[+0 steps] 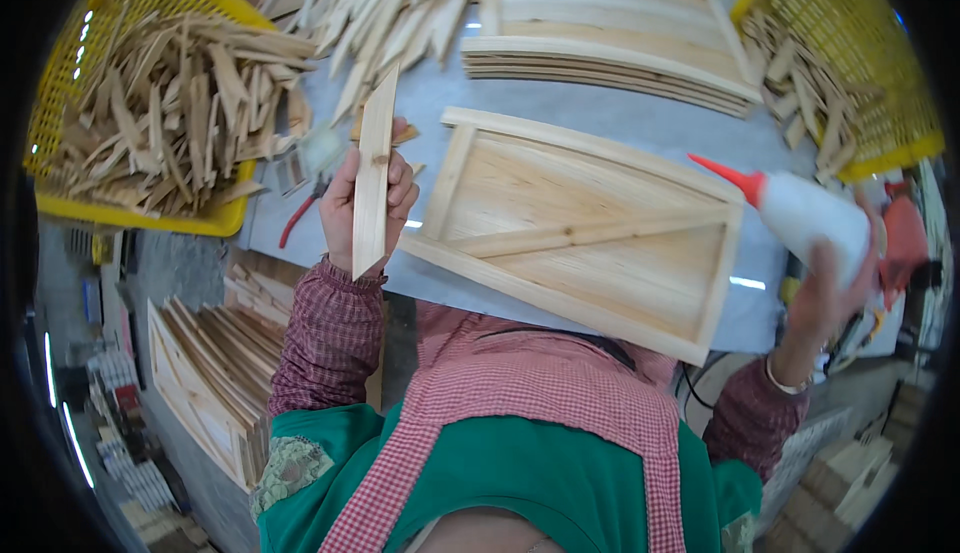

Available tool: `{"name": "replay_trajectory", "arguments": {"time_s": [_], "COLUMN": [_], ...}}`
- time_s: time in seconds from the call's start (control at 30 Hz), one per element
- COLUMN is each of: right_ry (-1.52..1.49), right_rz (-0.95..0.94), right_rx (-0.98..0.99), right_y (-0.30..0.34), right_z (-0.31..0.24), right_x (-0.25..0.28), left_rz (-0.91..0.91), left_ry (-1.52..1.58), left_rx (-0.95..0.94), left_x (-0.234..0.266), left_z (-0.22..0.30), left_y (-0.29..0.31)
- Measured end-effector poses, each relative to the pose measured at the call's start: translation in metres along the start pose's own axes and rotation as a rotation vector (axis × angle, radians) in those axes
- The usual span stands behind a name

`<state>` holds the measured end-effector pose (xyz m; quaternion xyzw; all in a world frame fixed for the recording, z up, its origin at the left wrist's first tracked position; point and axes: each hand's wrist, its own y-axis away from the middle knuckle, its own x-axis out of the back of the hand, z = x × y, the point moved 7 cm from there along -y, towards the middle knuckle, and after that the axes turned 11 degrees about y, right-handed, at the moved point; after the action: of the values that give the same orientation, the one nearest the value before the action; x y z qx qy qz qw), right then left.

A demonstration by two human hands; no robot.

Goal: Assembling small decorative wooden panels by gluing and stapling cross-pieces onto a wooden frame.

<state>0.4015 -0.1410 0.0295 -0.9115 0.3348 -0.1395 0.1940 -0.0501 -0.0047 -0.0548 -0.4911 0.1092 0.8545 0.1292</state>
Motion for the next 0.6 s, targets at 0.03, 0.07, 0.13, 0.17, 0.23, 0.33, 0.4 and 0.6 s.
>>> {"name": "replay_trajectory", "arguments": {"time_s": [0.03, 0.07, 0.13, 0.17, 0.23, 0.33, 0.4, 0.6], "right_ry": [0.416, 0.437, -0.058, -0.046, -0.175, -0.177, -0.197, -0.125], "right_rz": [-0.027, -0.012, -0.134, -0.128, -0.157, -0.260, -0.279, -0.315], "right_rx": [0.187, 0.185, 0.132, 0.130, 0.122, 0.108, 0.092, 0.058], "right_y": [0.003, 0.011, 0.024, 0.033, 0.048, 0.061, 0.068, 0.081], "right_z": [-0.027, -0.035, -0.041, -0.044, -0.054, -0.067, -0.071, -0.069], "right_x": [-0.021, -0.027, -0.048, -0.059, -0.082, -0.103, -0.108, -0.110], "left_rz": [-0.001, -0.001, -0.001, 0.010, 0.041, 0.045, 0.055, 0.129], "left_ry": [0.013, 0.025, 0.054, 0.057, 0.056, 0.071, 0.073, 0.066], "left_rx": [-0.008, -0.017, -0.025, -0.011, 0.009, 0.009, 0.003, 0.009], "left_x": [-0.002, -0.004, -0.011, -0.018, -0.032, -0.036, -0.040, -0.046], "left_z": [-0.008, -0.017, -0.032, -0.040, -0.052, -0.065, -0.071, -0.082], "left_y": [-0.005, -0.009, -0.014, -0.017, -0.020, -0.027, -0.029, -0.036]}}
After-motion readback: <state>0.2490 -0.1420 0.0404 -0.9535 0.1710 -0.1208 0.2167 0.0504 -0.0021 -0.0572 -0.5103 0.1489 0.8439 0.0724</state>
